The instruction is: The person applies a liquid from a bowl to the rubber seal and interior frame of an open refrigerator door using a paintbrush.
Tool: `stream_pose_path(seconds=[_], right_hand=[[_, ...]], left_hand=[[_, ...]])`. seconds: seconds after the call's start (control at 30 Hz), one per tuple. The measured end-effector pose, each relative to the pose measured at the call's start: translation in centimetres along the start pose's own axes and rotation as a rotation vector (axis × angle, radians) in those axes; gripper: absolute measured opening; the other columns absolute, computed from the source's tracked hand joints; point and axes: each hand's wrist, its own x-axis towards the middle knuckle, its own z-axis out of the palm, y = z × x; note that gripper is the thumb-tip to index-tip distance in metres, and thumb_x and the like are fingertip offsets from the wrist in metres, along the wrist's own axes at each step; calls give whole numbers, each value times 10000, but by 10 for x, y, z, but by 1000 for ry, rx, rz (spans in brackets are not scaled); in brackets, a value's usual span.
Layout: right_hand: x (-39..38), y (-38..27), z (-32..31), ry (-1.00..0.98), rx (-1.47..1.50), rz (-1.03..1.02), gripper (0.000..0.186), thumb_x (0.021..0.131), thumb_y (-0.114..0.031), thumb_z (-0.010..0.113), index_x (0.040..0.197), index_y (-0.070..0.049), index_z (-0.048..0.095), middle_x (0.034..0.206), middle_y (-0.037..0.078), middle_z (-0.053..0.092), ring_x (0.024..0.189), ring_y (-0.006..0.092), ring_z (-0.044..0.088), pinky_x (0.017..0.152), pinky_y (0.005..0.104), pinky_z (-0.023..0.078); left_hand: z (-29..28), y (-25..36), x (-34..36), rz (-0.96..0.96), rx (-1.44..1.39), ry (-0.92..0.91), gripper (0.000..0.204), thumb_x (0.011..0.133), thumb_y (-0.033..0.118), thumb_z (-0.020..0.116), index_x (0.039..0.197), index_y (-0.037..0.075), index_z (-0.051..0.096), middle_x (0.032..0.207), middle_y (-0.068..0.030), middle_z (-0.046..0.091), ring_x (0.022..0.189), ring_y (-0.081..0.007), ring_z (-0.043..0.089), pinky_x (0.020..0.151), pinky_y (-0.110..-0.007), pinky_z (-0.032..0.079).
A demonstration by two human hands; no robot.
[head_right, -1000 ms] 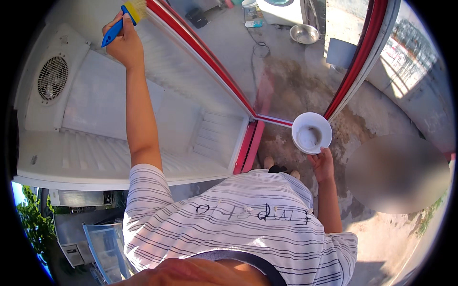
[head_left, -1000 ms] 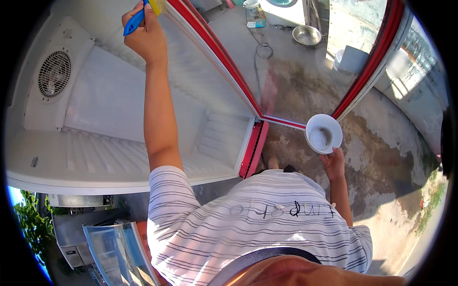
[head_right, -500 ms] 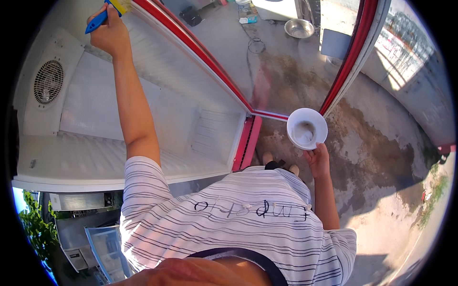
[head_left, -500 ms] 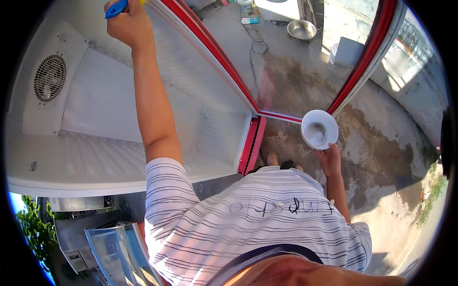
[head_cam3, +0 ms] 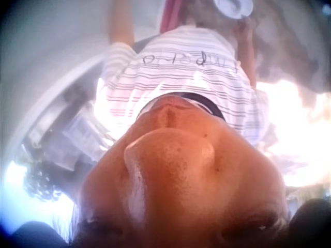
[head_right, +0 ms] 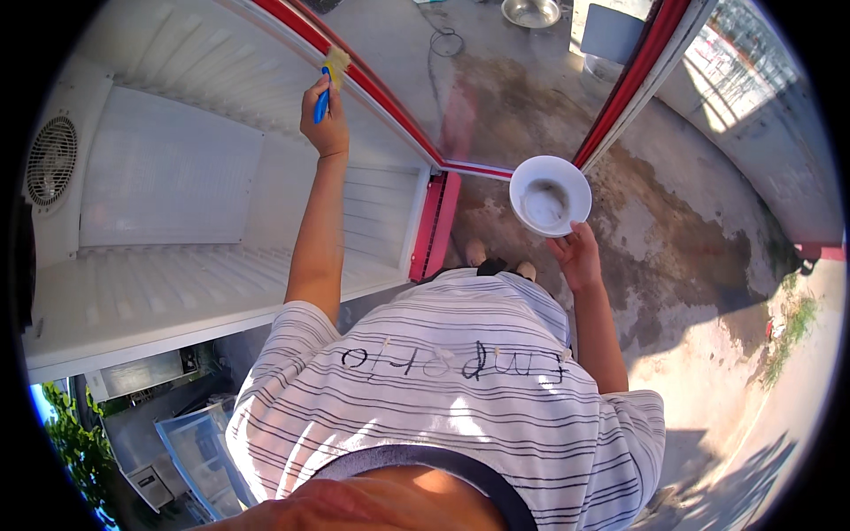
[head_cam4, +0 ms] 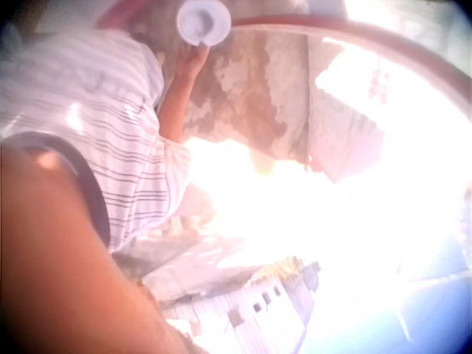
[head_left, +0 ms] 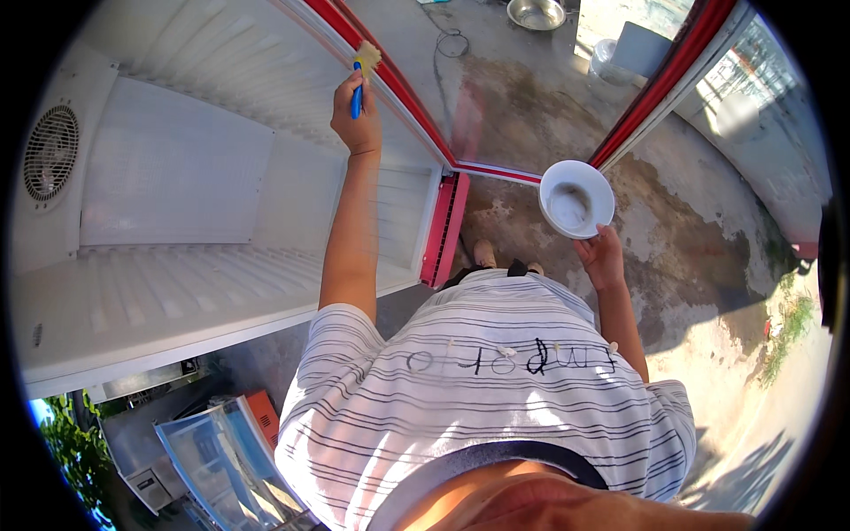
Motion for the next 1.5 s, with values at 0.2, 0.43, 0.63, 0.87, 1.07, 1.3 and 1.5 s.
stream_pose_path(seconds=[0.2, 0.43, 0.63, 0.87, 1.07, 1.3, 1.5], right_hand=[[-10, -7, 13, -61, -99, -16, 405, 885, -239, 554, 1252, -104, 449, 1151, 87, 589, 985, 199, 645, 826, 319, 570], [-1, -9, 33, -90, -172, -70, 468, 872, -214, 577, 1289, -84, 406, 1148, 69, 572, 969, 178, 644, 826, 305, 573], [11, -5, 38, -68, -180, -28, 378, 891, -163, 544, 1234, -82, 408, 1152, 82, 557, 984, 221, 639, 831, 338, 569], [12, -4, 37, -128, -70, -27, 355, 882, -134, 562, 1206, -75, 428, 1133, 84, 577, 981, 198, 639, 815, 353, 570], [9, -16, 31, -169, -61, -56, 369, 882, -143, 558, 1224, -64, 445, 1141, 95, 583, 969, 202, 642, 830, 347, 568], [12, -36, 36, -229, -154, 44, 371, 885, -205, 560, 1221, -64, 495, 1123, 102, 601, 970, 203, 639, 827, 321, 561], [22, -43, 30, -267, -245, 120, 403, 880, -287, 596, 1211, -70, 524, 1132, 125, 610, 969, 200, 640, 830, 309, 552]], left_hand=[[17, -53, -122, -460, 150, -358, 137, 816, 138, 682, 916, 107, 594, 936, -100, 646, 825, -299, 636, 712, -383, 501], [-8, 88, -101, -470, -216, -517, 135, 817, 191, 716, 919, 109, 683, 868, -58, 613, 785, -237, 622, 727, -337, 489], [-10, 186, -105, 111, -367, -607, 146, 794, 182, 715, 939, 191, 715, 841, 30, 636, 931, -212, 625, 1016, -485, 327], [0, 200, -140, 113, -285, -898, 476, 724, 238, 769, 1176, 228, 621, 1185, -40, 557, 1213, -245, 471, 1063, -545, 241], [-9, 155, -164, -678, -530, -1110, 844, 775, 265, 712, 1468, 150, 246, 1374, -119, 413, 1272, -268, 396, 983, -521, 334], [7, 124, -170, -1810, -1285, -1332, 613, 800, 511, 675, 1265, 144, 515, 1165, -22, 597, 1167, -228, 531, 1045, -551, 206], [6, 132, -177, -1735, -1174, -1307, 573, 775, 555, 669, 1167, 149, 569, 1137, -6, 611, 1188, -241, 505, 1080, -614, 77]])
